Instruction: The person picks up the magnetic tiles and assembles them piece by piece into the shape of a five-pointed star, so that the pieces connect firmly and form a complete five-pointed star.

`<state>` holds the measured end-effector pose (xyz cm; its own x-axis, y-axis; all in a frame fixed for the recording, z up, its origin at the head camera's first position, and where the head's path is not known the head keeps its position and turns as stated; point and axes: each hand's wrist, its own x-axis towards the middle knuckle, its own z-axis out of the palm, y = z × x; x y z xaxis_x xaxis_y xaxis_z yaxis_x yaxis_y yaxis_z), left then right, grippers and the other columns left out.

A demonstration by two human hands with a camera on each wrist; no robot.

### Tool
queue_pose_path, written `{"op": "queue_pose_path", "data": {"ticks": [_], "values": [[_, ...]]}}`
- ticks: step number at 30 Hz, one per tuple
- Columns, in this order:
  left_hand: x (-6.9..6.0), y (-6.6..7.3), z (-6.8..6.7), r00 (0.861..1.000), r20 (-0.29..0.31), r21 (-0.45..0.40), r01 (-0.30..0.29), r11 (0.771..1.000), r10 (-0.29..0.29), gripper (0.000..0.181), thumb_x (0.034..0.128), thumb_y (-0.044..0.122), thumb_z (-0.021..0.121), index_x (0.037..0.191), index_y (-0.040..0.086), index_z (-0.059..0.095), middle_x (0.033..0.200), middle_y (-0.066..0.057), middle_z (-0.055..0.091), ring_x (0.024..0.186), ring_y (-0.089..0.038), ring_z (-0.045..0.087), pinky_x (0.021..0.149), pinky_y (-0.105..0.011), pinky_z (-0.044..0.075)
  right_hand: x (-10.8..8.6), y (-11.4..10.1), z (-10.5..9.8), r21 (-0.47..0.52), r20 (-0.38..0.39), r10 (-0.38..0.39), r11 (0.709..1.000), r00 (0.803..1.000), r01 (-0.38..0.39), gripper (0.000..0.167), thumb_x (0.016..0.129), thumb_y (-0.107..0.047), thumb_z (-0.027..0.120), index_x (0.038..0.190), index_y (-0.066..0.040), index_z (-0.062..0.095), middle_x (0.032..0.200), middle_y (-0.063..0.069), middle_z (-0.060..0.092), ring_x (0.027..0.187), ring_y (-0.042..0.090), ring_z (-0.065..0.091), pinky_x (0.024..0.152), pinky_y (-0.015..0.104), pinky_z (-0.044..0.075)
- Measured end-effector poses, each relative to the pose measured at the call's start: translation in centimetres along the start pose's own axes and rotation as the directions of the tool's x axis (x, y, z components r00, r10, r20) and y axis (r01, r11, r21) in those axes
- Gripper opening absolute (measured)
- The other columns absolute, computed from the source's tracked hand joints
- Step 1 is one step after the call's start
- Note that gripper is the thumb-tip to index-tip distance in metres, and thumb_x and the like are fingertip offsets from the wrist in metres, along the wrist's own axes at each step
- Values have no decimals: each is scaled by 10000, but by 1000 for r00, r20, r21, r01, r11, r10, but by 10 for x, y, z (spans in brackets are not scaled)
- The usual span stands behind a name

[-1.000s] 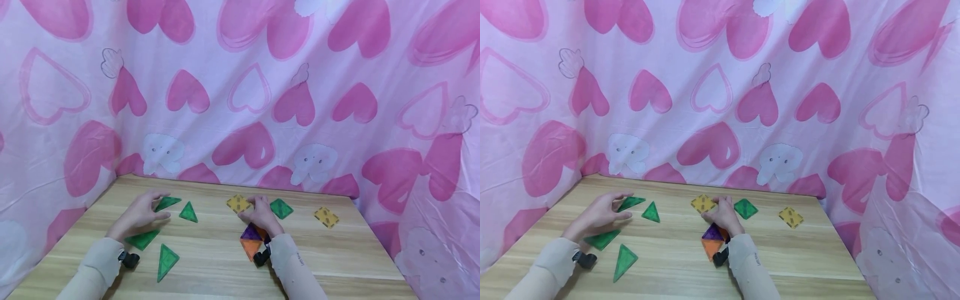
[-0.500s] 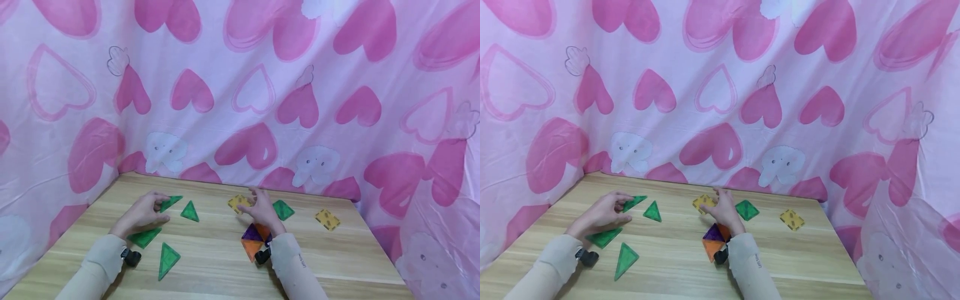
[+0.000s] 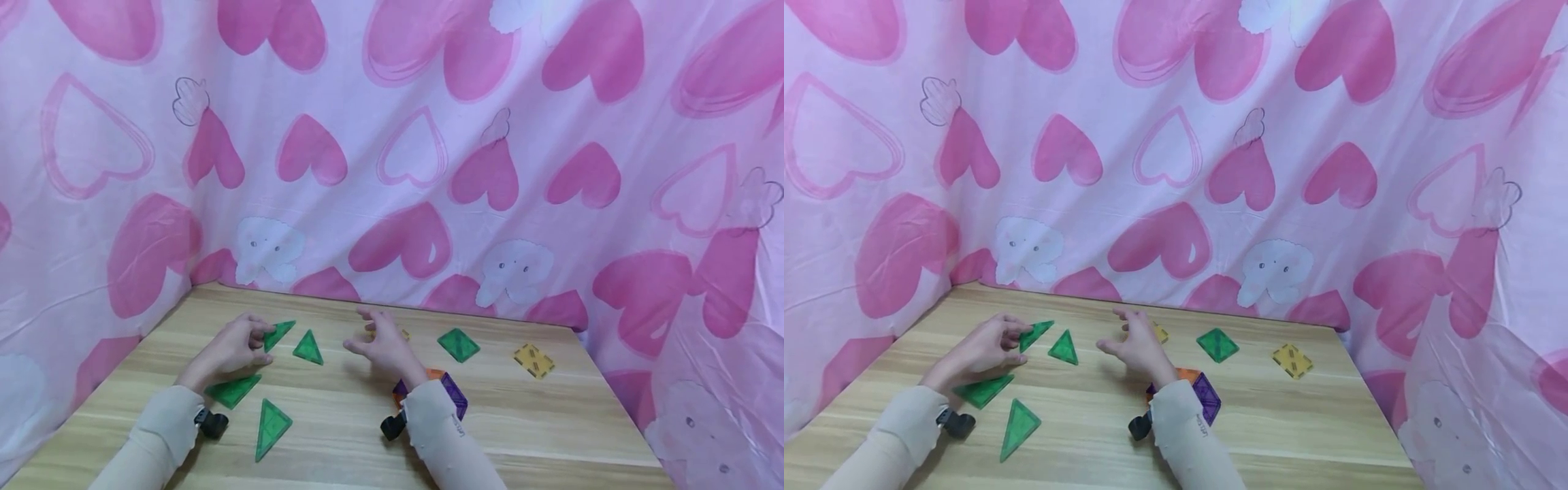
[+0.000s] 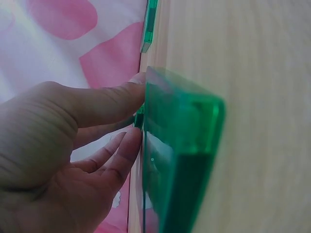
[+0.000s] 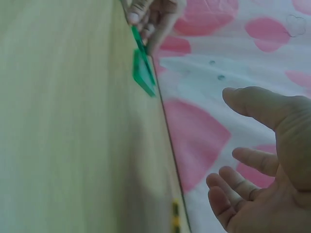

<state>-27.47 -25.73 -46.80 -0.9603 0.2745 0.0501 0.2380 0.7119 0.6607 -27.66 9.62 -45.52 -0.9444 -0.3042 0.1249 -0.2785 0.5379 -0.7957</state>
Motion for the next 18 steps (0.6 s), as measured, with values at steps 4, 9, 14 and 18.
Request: {"op": "queue_pose_path", "data": {"ticks": [4, 9, 14, 18], "values": [[0, 0, 0, 1000, -3, 9, -9, 1000, 9, 646, 893, 96, 950, 1455, -69, 678, 1397, -211, 591, 1173, -348, 675, 1030, -593, 598, 5, -3, 19, 34, 45, -11, 999, 999, 10, 761, 1002, -405, 861, 1649, -190, 525, 1618, 83, 544, 1395, 286, 604, 1113, 514, 567], [-1, 1, -1, 1000, -4, 1, 4, 1000, -4, 643, 893, 97, 950, 1455, -64, 681, 1354, -193, 602, 1176, -353, 673, 1035, -600, 592, 11, -5, 40, 82, 84, -45, 996, 995, 38, 729, 1002, -341, 868, 1635, -175, 549, 1605, 93, 576, 1395, 304, 622, 1140, 515, 552], [-2, 2, -2, 1000, -2, -16, 9, 1000, -9, 590, 913, 91, 929, 1441, -42, 701, 1318, -169, 613, 1184, -352, 675, 1039, -595, 590, 13, -4, 54, 133, 132, -66, 990, 989, 48, 725, 994, -304, 877, 1636, -191, 559, 1567, 94, 608, 1409, 272, 616, 1152, 475, 532], [-1, 2, -3, 1000, -14, -9, 5, 1000, -5, 555, 917, 80, 921, 1424, -18, 718, 1293, -158, 631, 1155, -326, 673, 1024, -581, 593, 15, -1, 59, 115, 186, -121, 988, 975, 101, 671, 1024, -264, 842, 1634, -203, 568, 1607, 46, 560, 1435, 269, 586, 1177, 426, 510]]}}
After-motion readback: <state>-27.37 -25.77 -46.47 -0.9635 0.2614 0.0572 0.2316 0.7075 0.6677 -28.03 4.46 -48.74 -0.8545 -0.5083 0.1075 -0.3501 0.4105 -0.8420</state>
